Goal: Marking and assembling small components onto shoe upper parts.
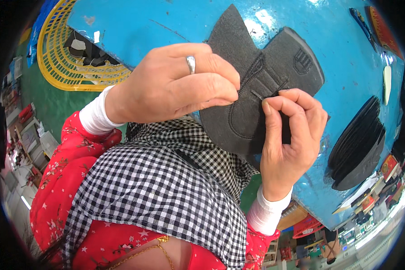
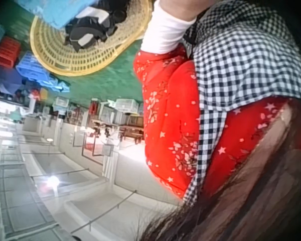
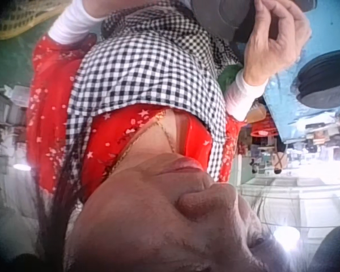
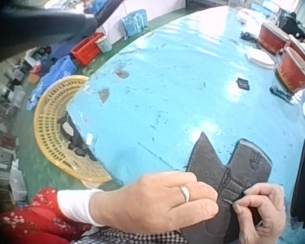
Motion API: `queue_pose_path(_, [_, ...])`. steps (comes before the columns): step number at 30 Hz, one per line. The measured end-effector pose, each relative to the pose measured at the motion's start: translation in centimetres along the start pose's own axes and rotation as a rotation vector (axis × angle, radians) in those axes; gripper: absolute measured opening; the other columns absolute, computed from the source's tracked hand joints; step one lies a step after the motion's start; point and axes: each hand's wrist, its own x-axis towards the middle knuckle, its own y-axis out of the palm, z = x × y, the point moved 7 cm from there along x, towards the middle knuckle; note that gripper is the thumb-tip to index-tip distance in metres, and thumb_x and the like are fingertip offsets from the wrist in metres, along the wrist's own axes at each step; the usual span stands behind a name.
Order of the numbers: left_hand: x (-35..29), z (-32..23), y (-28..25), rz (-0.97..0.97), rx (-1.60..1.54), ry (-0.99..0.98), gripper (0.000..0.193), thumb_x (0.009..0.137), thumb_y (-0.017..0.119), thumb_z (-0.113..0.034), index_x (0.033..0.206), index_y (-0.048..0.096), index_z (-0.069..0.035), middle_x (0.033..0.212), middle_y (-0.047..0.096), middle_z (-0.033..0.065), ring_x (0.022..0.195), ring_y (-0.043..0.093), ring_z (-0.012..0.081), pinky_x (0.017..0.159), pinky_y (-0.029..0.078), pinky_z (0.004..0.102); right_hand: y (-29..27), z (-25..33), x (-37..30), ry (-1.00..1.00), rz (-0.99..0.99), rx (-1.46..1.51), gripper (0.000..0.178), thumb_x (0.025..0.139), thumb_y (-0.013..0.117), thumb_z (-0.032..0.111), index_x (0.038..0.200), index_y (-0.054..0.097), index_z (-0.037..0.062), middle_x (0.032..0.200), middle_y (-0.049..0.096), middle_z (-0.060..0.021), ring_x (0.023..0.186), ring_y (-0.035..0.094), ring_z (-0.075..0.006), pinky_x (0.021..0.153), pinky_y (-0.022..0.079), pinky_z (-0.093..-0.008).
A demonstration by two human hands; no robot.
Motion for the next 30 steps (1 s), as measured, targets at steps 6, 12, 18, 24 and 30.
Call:
queue_pose_path(6, [0.0, -0.4, 0.0, 0.004, 0.091, 0.080, 0.017, 0.075, 0.070, -0.011, 0.090, 0.065, -0.009, 0.096, 0.069, 0.0027, 0.066, 0.055, 0.0165, 0.055, 0.045, 0.0276, 0.0, 0.2, 0.2, 0.011, 0.003, -0.007, 0.013, 0.074, 0.074, -0.001, 0.084, 0.066, 0.0028, 0.091, 0.063, -0.0065, 0.087, 0.055, -0.0206, 0.078, 0.042, -0.0302])
queue_pose_path(12, [0.1, -1.3, 0.4, 0.116, 0.260, 0.151, 0.008, 0.075, 0.060, -0.018, 0.081, 0.055, -0.015, 0.087, 0.062, -0.0108, 0.070, 0.051, 0.0108, 0.059, 0.045, 0.0251, 0.0, 0.1, 0.3, 0.041, 0.041, 0.009, 0.012, 0.074, 0.074, 0.000, 0.083, 0.066, 0.0035, 0.092, 0.061, -0.0064, 0.087, 0.054, -0.0204, 0.079, 0.041, -0.0298])
queue_pose_path(18, [0.1, -1.5, 0.6, 0.231, 0.270, 0.188, 0.018, 0.073, 0.068, -0.016, 0.091, 0.067, -0.016, 0.111, 0.070, -0.0046, 0.065, 0.045, 0.0110, 0.053, 0.038, 0.0230, 0.2, -0.1, 0.5, 0.104, 0.104, 0.037, 0.013, 0.075, 0.073, 0.000, 0.080, 0.061, 0.0030, 0.091, 0.059, -0.0073, 0.088, 0.054, -0.0206, 0.080, 0.040, -0.0302])
queue_pose_path(24, [0.5, -0.1, 0.1, 0.162, 0.016, 0.067, 0.009, 0.081, 0.067, -0.014, 0.090, 0.066, -0.011, 0.105, 0.071, 0.0011, 0.058, 0.046, 0.0121, 0.052, 0.040, 0.0249, -0.2, -0.7, 0.6, 0.112, 0.093, 0.071, 0.022, 0.076, 0.072, -0.003, 0.082, 0.051, 0.0041, 0.093, 0.057, -0.0073, 0.090, 0.054, -0.0196, 0.082, 0.041, -0.0287])
queue_pose_path(30, [1.4, 3.5, -2.6, 0.072, -0.684, -0.484, 0.012, 0.095, 0.052, -0.007, 0.101, 0.060, 0.000, 0.070, 0.056, 0.0020, 0.056, 0.043, 0.0059, 0.050, 0.036, 0.0215, -4.3, -5.9, -1.7, 0.272, -0.314, 0.785, 0.014, 0.090, 0.054, -0.008, 0.094, 0.046, 0.0041, 0.094, 0.054, -0.0080, 0.083, 0.049, -0.0146, 0.078, 0.043, -0.0272])
